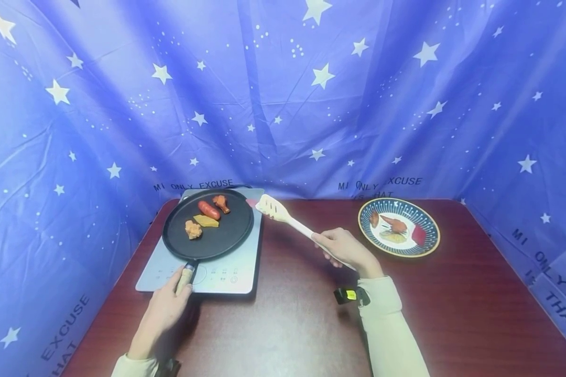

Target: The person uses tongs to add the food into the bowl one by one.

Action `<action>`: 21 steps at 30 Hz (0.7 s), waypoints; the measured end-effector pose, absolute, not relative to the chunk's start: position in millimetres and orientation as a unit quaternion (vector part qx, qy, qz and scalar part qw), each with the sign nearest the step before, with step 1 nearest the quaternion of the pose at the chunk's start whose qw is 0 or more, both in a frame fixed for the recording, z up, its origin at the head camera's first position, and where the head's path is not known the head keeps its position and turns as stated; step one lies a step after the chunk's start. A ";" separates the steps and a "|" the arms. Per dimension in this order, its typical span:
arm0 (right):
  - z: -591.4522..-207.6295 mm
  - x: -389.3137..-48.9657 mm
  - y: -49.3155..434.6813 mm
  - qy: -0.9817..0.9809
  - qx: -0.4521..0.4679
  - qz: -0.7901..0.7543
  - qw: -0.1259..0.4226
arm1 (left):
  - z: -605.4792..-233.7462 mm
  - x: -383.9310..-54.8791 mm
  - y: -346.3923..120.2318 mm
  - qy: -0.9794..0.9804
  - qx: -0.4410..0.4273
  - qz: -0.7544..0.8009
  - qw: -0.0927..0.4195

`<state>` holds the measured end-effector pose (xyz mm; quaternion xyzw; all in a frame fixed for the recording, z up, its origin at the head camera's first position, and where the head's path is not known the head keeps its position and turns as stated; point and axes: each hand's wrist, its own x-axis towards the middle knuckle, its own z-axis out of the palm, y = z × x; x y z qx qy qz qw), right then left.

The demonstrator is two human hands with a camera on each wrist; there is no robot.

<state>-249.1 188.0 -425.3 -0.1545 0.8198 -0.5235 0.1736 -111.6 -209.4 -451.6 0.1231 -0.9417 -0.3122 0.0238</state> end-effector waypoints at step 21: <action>-410.6 -252.8 128.4 0.857 -0.219 -0.432 0.174 | -451.1 -111.9 -210.5 -0.938 0.130 -0.320 0.019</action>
